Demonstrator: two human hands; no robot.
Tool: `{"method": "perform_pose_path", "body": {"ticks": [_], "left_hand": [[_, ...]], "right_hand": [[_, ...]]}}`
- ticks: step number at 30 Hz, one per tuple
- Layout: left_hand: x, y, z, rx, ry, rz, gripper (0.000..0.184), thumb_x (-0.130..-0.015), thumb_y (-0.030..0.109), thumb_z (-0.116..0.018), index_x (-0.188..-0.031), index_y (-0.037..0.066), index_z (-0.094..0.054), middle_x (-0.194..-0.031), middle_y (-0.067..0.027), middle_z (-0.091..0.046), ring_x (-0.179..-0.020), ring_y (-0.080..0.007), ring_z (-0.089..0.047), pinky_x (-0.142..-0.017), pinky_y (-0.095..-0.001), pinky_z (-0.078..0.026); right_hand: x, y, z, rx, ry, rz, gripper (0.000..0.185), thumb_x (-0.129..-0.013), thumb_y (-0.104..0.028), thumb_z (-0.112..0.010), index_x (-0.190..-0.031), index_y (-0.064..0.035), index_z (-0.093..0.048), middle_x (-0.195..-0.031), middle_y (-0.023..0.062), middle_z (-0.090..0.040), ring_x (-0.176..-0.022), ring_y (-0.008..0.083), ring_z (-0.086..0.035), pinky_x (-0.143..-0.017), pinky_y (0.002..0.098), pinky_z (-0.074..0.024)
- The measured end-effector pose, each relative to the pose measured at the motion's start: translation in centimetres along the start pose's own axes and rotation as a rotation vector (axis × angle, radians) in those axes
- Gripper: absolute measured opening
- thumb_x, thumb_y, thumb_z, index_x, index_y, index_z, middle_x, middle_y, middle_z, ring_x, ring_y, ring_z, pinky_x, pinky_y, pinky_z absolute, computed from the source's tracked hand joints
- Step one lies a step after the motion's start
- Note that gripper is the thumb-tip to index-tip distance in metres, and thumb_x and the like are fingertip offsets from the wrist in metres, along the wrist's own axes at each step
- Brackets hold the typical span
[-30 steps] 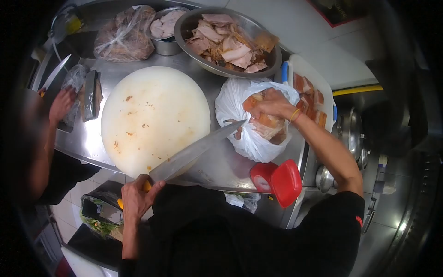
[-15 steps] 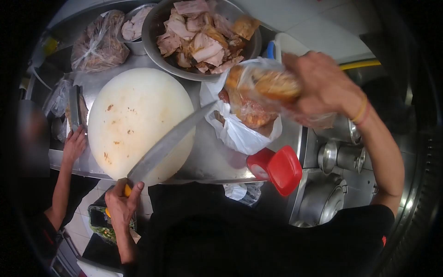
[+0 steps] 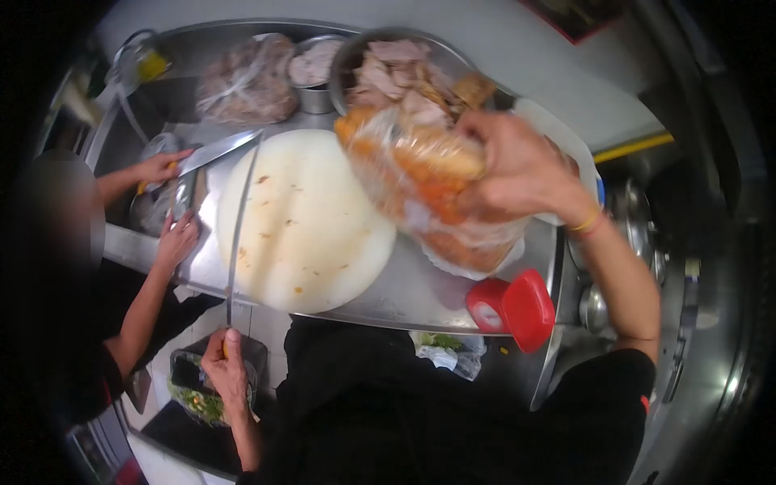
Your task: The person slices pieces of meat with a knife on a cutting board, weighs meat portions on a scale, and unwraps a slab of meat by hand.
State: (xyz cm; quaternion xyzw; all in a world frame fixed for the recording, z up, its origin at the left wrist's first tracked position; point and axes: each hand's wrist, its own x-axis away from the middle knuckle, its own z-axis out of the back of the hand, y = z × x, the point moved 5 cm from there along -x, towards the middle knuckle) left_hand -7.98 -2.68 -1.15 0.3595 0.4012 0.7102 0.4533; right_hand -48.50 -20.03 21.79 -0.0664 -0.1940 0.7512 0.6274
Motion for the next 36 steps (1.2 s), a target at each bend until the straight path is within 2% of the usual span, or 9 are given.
{"method": "perform_pose_path", "body": {"ticks": [1,3,5,8,11,16,22,28,36], "left_hand": [[0.4,-0.4,0.7,0.031,0.03,-0.01,0.037,-0.093,0.032,-0.074,-0.091,-0.004,-0.066,-0.066,-0.0039,-0.053,-0.064,-0.0113,-0.046,-0.058,-0.0293,-0.04],[1.4,-0.8,1.8,0.019,0.032,0.069,0.037,-0.092,0.033,-0.076,-0.092,-0.003,-0.068,-0.065,-0.0058,-0.055,-0.063,-0.0125,-0.049,-0.059,-0.0307,-0.043],[2.1,0.4,2.8,-0.08,0.037,0.08,0.038,-0.09,0.034,-0.077,-0.091,-0.003,-0.069,-0.065,-0.0098,-0.057,-0.062,-0.0154,-0.052,-0.06,-0.0323,-0.045],[2.7,0.4,4.0,-0.187,0.021,0.122,0.044,-0.088,0.039,-0.078,-0.093,-0.004,-0.071,-0.062,-0.0146,-0.058,-0.059,-0.0224,-0.058,-0.061,-0.0359,-0.048],[2.6,-0.4,4.3,-0.217,-0.038,0.163,0.048,-0.089,0.043,-0.076,-0.092,-0.005,-0.071,-0.059,-0.0158,-0.057,-0.057,-0.0253,-0.059,-0.061,-0.0377,-0.049],[0.8,-1.1,4.5,-0.224,-0.086,0.147,0.053,-0.091,0.047,-0.072,-0.088,-0.006,-0.07,-0.061,-0.0186,-0.06,-0.057,-0.0283,-0.06,-0.062,-0.0391,-0.049],[-1.0,-2.3,5.8,-0.213,-0.125,0.134,0.053,-0.093,0.047,-0.07,-0.089,-0.006,-0.071,-0.061,-0.0186,-0.058,-0.057,-0.0244,-0.056,-0.062,-0.0391,-0.049],[-2.3,-3.7,5.8,-0.234,-0.196,0.141,0.055,-0.095,0.048,-0.067,-0.09,-0.007,-0.072,-0.062,-0.02,-0.059,-0.06,-0.0246,-0.058,-0.064,-0.0396,-0.049],[-0.7,-4.6,7.3,-0.253,-0.184,0.201,0.058,-0.092,0.052,-0.067,-0.09,-0.006,-0.072,-0.067,-0.0228,-0.064,-0.066,-0.0308,-0.066,-0.07,-0.0399,-0.051]], "right_hand": [[-1.2,-0.1,-2.9,-0.073,-0.026,0.03,0.053,-0.05,-0.023,-0.081,-0.093,0.0025,-0.065,-0.084,0.0188,-0.068,-0.075,0.0279,-0.065,-0.072,0.0374,-0.0509],[-3.5,0.8,-9.9,-0.158,-0.223,0.035,0.053,-0.053,-0.017,-0.081,-0.099,0.0011,-0.063,-0.087,0.0123,-0.068,-0.082,0.0169,-0.063,-0.074,0.0331,-0.0507],[-5.5,0.7,-15.7,-0.128,-0.275,0.062,0.054,-0.053,-0.013,-0.08,-0.102,0.0019,-0.063,-0.088,0.0121,-0.068,-0.081,0.0177,-0.063,-0.073,0.0331,-0.0507],[-7.8,3.8,-19.8,-0.304,-0.205,-0.003,0.052,-0.057,-0.014,-0.078,-0.105,0.0025,-0.063,-0.09,0.0128,-0.069,-0.08,0.0207,-0.064,-0.072,0.0339,-0.0508],[-8.8,3.8,-21.8,-0.309,-0.116,-0.042,0.058,-0.059,-0.024,-0.076,-0.11,0.0018,-0.067,-0.095,0.0218,-0.071,-0.09,0.0379,-0.069,-0.083,0.0394,-0.0537],[-9.1,3.8,-25.1,-0.321,-0.012,-0.072,0.054,-0.076,-0.02,-0.063,-0.127,0.0004,-0.062,-0.134,0.0254,-0.056,-0.123,0.0394,-0.055,-0.108,0.0404,-0.0421],[-7.0,2.2,-25.5,-0.209,0.254,0.087,0.058,-0.076,-0.018,-0.065,-0.133,-0.0064,-0.061,-0.136,0.0201,-0.057,-0.127,0.0391,-0.051,-0.11,0.0437,-0.0407],[-10.0,-3.7,-26.2,-0.124,0.272,0.237,0.06,-0.075,-0.014,-0.063,-0.134,-0.012,-0.061,-0.142,0.015,-0.053,-0.13,0.0354,-0.049,-0.109,0.0462,-0.0399],[-13.4,-5.7,-26.6,-0.025,0.161,0.472,0.037,-0.073,-0.01,-0.056,-0.108,-0.0056,-0.066,-0.113,0.0134,-0.059,-0.107,0.0357,-0.054,-0.096,0.0433,-0.0458]]}}
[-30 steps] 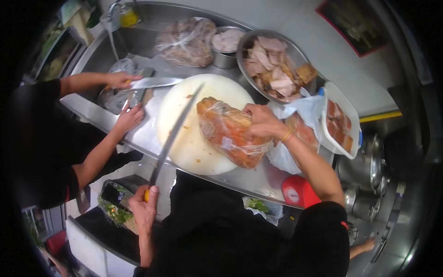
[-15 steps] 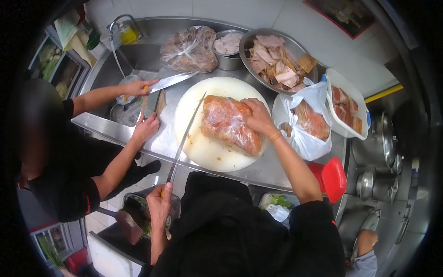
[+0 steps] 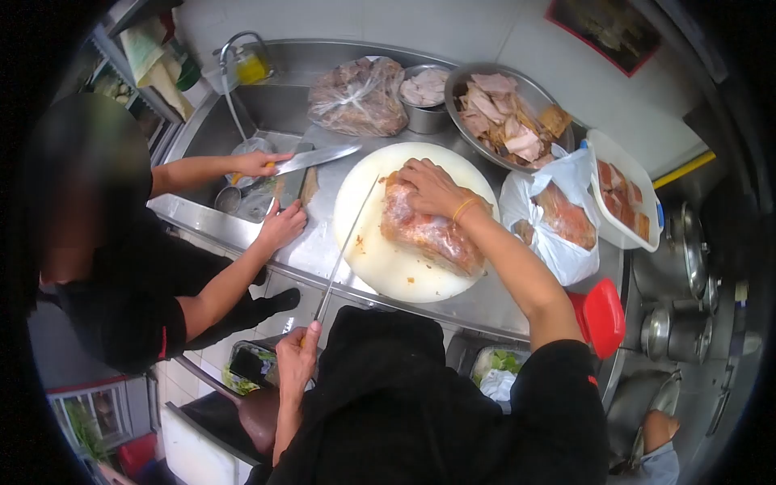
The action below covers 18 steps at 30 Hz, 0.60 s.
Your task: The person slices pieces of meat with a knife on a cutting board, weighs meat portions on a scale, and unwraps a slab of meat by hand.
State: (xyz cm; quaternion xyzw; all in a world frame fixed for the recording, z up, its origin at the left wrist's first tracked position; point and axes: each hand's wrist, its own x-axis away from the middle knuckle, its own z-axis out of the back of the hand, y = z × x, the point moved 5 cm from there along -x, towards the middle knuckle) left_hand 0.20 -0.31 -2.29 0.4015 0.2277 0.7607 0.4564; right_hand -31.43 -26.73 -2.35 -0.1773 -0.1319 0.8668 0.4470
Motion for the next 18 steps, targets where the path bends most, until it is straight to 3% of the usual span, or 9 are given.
{"method": "perform_pose_path", "body": {"ticks": [10,18], "left_hand": [[2.8,-2.1,-0.2,0.074,0.132,-0.004,0.06,-0.093,0.053,-0.066,-0.088,-0.006,-0.072,-0.063,-0.0227,-0.062,-0.061,-0.0346,-0.064,-0.064,-0.0417,-0.049],[4.1,-0.8,-2.3,0.084,0.236,0.022,0.057,-0.092,0.051,-0.068,-0.087,-0.006,-0.071,-0.065,-0.0242,-0.063,-0.064,-0.0386,-0.067,-0.063,-0.0433,-0.05]], "right_hand": [[-1.5,0.5,-0.5,-0.01,-0.072,0.011,0.022,-0.071,-0.006,-0.056,-0.092,-0.0051,-0.062,-0.104,0.0154,-0.057,-0.101,0.0369,-0.053,-0.092,0.0431,-0.045],[-2.3,1.4,-0.5,-0.136,-0.028,0.111,0.011,-0.078,-0.006,-0.052,-0.086,-0.0046,-0.059,-0.093,0.0143,-0.057,-0.092,0.036,-0.055,-0.086,0.043,-0.0465]]}}
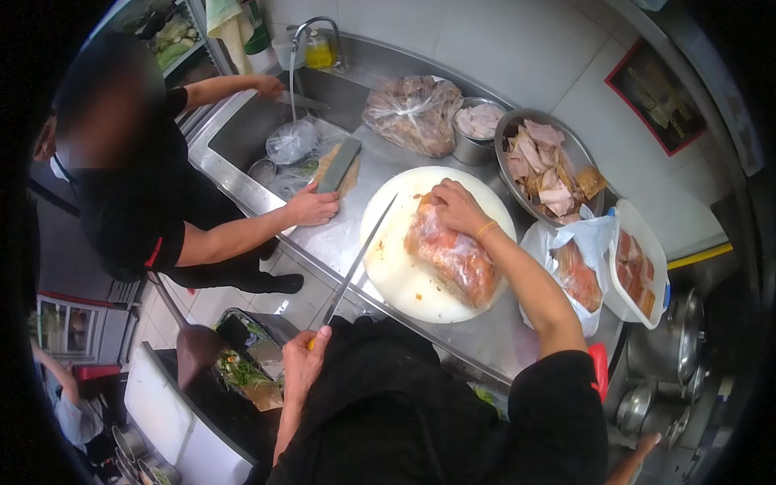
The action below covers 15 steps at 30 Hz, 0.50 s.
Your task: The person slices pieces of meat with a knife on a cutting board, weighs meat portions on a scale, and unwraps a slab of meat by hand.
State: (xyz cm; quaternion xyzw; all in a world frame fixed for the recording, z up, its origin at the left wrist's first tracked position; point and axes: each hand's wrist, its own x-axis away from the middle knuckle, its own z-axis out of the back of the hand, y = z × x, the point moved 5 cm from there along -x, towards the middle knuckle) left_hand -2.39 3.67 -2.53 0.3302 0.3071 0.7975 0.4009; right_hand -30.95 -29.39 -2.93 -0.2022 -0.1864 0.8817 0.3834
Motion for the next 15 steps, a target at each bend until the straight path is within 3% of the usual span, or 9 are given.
{"method": "perform_pose_path", "body": {"ticks": [4,7,10,15], "left_hand": [[1.1,0.4,-1.6,0.014,0.034,0.023,0.057,-0.091,0.051,-0.069,-0.087,-0.005,-0.072,-0.065,-0.0237,-0.063,-0.064,-0.038,-0.067,-0.063,-0.0427,-0.05],[2.1,0.8,-2.5,0.023,0.032,0.074,0.057,-0.092,0.052,-0.069,-0.088,-0.005,-0.072,-0.065,-0.0236,-0.063,-0.064,-0.0372,-0.067,-0.064,-0.0424,-0.051],[3.4,1.1,-3.1,0.038,0.112,0.065,0.058,-0.092,0.052,-0.069,-0.088,-0.005,-0.072,-0.064,-0.0239,-0.062,-0.062,-0.0365,-0.066,-0.063,-0.0423,-0.05],[4.8,1.5,-4.3,0.03,0.135,0.09,0.058,-0.091,0.052,-0.069,-0.089,-0.005,-0.072,-0.064,-0.0244,-0.062,-0.062,-0.0367,-0.065,-0.063,-0.0424,-0.05]], "right_hand": [[-0.4,0.6,-0.5,0.025,0.0,0.024,0.009,-0.081,-0.006,-0.051,-0.084,-0.0043,-0.06,-0.093,0.014,-0.056,-0.093,0.0354,-0.055,-0.086,0.0424,-0.0466],[0.3,0.2,-0.5,0.063,0.028,0.163,0.012,-0.081,-0.004,-0.051,-0.087,-0.0043,-0.061,-0.094,0.0147,-0.057,-0.096,0.0354,-0.055,-0.087,0.0426,-0.0465],[1.4,-0.8,0.5,-0.001,0.145,0.187,0.017,-0.081,-0.001,-0.049,-0.092,-0.0023,-0.061,-0.096,0.0154,-0.058,-0.096,0.0353,-0.055,-0.087,0.0429,-0.0455],[1.0,1.0,0.7,-0.063,0.046,0.126,0.021,-0.079,0.001,-0.048,-0.097,-0.0021,-0.061,-0.097,0.0157,-0.058,-0.095,0.036,-0.056,-0.088,0.0436,-0.0463]]}}
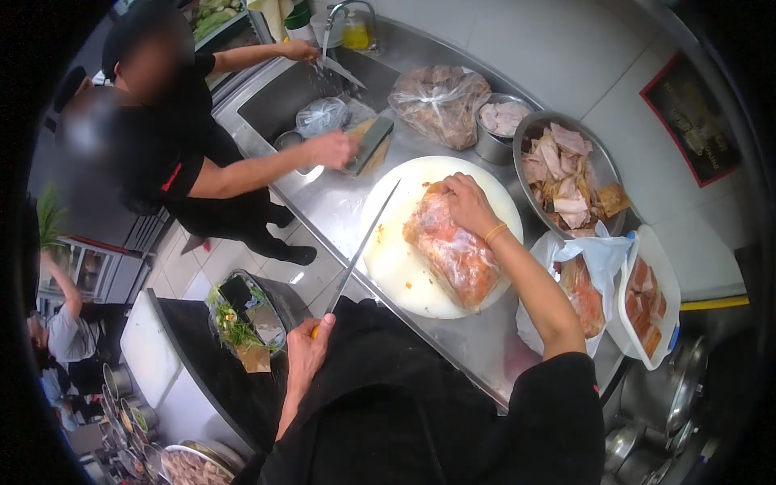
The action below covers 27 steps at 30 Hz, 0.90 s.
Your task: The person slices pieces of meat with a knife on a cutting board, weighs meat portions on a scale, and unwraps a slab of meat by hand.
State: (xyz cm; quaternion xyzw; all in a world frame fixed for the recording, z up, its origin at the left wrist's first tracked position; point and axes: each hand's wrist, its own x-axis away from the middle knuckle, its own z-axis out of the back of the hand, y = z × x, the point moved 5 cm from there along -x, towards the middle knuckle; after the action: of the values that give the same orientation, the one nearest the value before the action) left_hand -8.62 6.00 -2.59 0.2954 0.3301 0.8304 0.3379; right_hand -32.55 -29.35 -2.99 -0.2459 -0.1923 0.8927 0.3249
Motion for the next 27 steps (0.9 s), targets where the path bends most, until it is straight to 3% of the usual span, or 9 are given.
{"method": "perform_pose_path", "body": {"ticks": [2,8,11,17,23,25,27], "left_hand": [[0.5,0.2,-0.2,-0.009,0.003,0.0,0.058,-0.091,0.053,-0.069,-0.09,-0.005,-0.072,-0.065,-0.0247,-0.062,-0.062,-0.037,-0.065,-0.063,-0.0425,-0.05],[1.4,0.8,-1.2,-0.022,0.005,0.02,0.059,-0.091,0.053,-0.068,-0.09,-0.006,-0.072,-0.065,-0.025,-0.062,-0.062,-0.0371,-0.065,-0.063,-0.0421,-0.05],[1.5,1.2,-1.6,-0.034,-0.015,0.021,0.059,-0.092,0.053,-0.068,-0.09,-0.006,-0.073,-0.065,-0.0247,-0.063,-0.063,-0.0369,-0.066,-0.064,-0.0417,-0.05],[1.2,1.3,-2.2,-0.026,-0.053,0.038,0.06,-0.091,0.054,-0.068,-0.092,-0.006,-0.073,-0.066,-0.0235,-0.065,-0.066,-0.0356,-0.068,-0.066,-0.0417,-0.051],[0.2,0.5,-2.3,0.001,-0.046,0.04,0.061,-0.091,0.056,-0.067,-0.092,-0.005,-0.074,-0.067,-0.0217,-0.065,-0.067,-0.0315,-0.068,-0.068,-0.0406,-0.051],[0.0,0.4,-2.3,0.021,-0.058,0.062,0.061,-0.091,0.056,-0.068,-0.092,-0.005,-0.074,-0.067,-0.021,-0.065,-0.067,-0.0304,-0.067,-0.068,-0.0398,-0.051],[-0.4,0.7,-2.2,0.014,-0.063,0.041,0.06,-0.093,0.053,-0.067,-0.089,-0.007,-0.072,-0.063,-0.0145,-0.059,-0.064,-0.0205,-0.057,-0.063,-0.0363,-0.047]], "right_hand": [[0.0,0.6,-0.3,0.006,-0.044,0.0,0.026,-0.079,0.001,-0.048,-0.101,-0.0033,-0.063,-0.099,0.0166,-0.06,-0.097,0.0375,-0.056,-0.09,0.0452,-0.047],[0.7,-0.2,0.6,-0.083,0.019,0.061,0.017,-0.086,-0.005,-0.062,-0.1,-0.0023,-0.07,-0.102,0.0132,-0.064,-0.104,0.0347,-0.06,-0.093,0.0412,-0.0486],[0.4,0.7,0.5,-0.238,-0.094,-0.121,0.01,-0.086,-0.008,-0.068,-0.093,-0.0012,-0.07,-0.106,0.0133,-0.064,-0.105,0.0343,-0.06,-0.091,0.0401,-0.0497],[0.1,-0.5,0.1,0.115,-0.087,0.078,0.006,-0.09,-0.005,-0.059,-0.094,0.0001,-0.06,-0.104,0.0151,-0.059,-0.102,0.0349,-0.057,-0.088,0.0417,-0.0483],[0.6,-1.0,1.4,0.058,-0.241,0.032,0.009,-0.091,-0.006,-0.056,-0.097,0.0003,-0.057,-0.105,0.0167,-0.057,-0.108,0.0351,-0.054,-0.093,0.0437,-0.0464],[0.2,-1.4,2.7,-0.007,-0.177,0.018,0.013,-0.09,-0.006,-0.057,-0.102,0.0,-0.059,-0.108,0.0159,-0.058,-0.111,0.0349,-0.054,-0.095,0.0437,-0.0458],[-0.1,-1.6,3.3,-0.032,-0.149,0.042,0.017,-0.089,-0.005,-0.059,-0.104,-0.0004,-0.062,-0.11,0.0153,-0.06,-0.111,0.0348,-0.056,-0.094,0.0433,-0.0464]]}}
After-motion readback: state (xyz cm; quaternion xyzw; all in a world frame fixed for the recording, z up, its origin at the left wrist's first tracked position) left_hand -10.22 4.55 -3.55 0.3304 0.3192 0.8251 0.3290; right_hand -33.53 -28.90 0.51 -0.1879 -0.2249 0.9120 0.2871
